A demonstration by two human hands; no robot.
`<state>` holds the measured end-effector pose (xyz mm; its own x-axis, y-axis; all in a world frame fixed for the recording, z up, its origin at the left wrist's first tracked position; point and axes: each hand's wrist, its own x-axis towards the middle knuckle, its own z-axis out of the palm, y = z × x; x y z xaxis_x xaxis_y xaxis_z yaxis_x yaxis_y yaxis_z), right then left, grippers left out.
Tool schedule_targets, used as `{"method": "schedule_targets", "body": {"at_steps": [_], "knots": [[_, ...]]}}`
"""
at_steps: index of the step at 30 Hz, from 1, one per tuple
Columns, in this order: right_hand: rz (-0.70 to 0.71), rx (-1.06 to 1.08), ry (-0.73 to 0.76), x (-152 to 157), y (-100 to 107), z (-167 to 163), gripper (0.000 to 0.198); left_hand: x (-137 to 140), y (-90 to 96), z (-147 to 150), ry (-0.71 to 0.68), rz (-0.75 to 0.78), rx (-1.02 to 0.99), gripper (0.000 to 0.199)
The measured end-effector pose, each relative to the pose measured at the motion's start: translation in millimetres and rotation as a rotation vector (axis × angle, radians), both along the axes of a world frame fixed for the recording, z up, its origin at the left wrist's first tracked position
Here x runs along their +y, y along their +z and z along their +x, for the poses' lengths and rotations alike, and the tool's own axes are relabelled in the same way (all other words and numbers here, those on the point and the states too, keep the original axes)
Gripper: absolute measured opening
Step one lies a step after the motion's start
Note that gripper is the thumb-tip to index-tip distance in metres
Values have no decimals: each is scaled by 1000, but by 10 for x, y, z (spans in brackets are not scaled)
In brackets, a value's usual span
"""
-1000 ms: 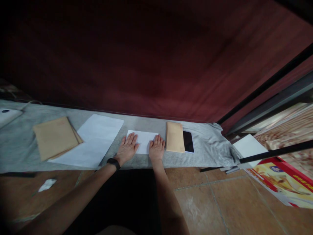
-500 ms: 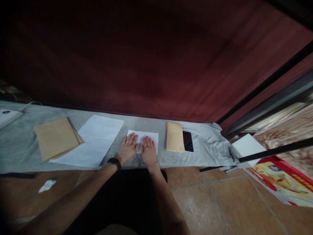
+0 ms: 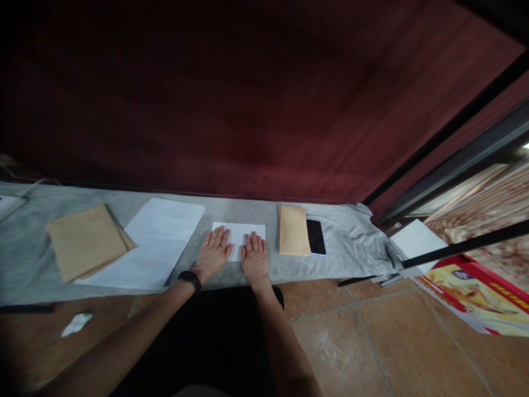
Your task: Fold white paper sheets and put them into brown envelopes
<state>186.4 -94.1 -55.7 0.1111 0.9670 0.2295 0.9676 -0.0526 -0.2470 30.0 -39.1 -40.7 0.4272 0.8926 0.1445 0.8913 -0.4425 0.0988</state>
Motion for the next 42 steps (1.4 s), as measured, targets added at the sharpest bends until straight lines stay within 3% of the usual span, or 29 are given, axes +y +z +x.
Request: {"method": "schedule_targets", "body": {"at_steps": [10, 14, 24, 32, 42], "knots": [[31, 8, 3, 12, -5, -19, 47, 90, 0, 252, -143, 13, -32, 57], [26, 8, -6, 15, 13, -24, 46, 134, -49, 361, -130, -34, -57, 56], [-7, 50, -20, 29, 34, -22, 47, 222, -106, 212, -111, 2, -106, 57], [-57, 131, 39, 340, 148, -107, 45, 256, -98, 188, -143, 17, -80, 55], [-14, 75, -36, 396, 19, -35, 48, 259, -118, 182, -34, 8, -91, 58]]}}
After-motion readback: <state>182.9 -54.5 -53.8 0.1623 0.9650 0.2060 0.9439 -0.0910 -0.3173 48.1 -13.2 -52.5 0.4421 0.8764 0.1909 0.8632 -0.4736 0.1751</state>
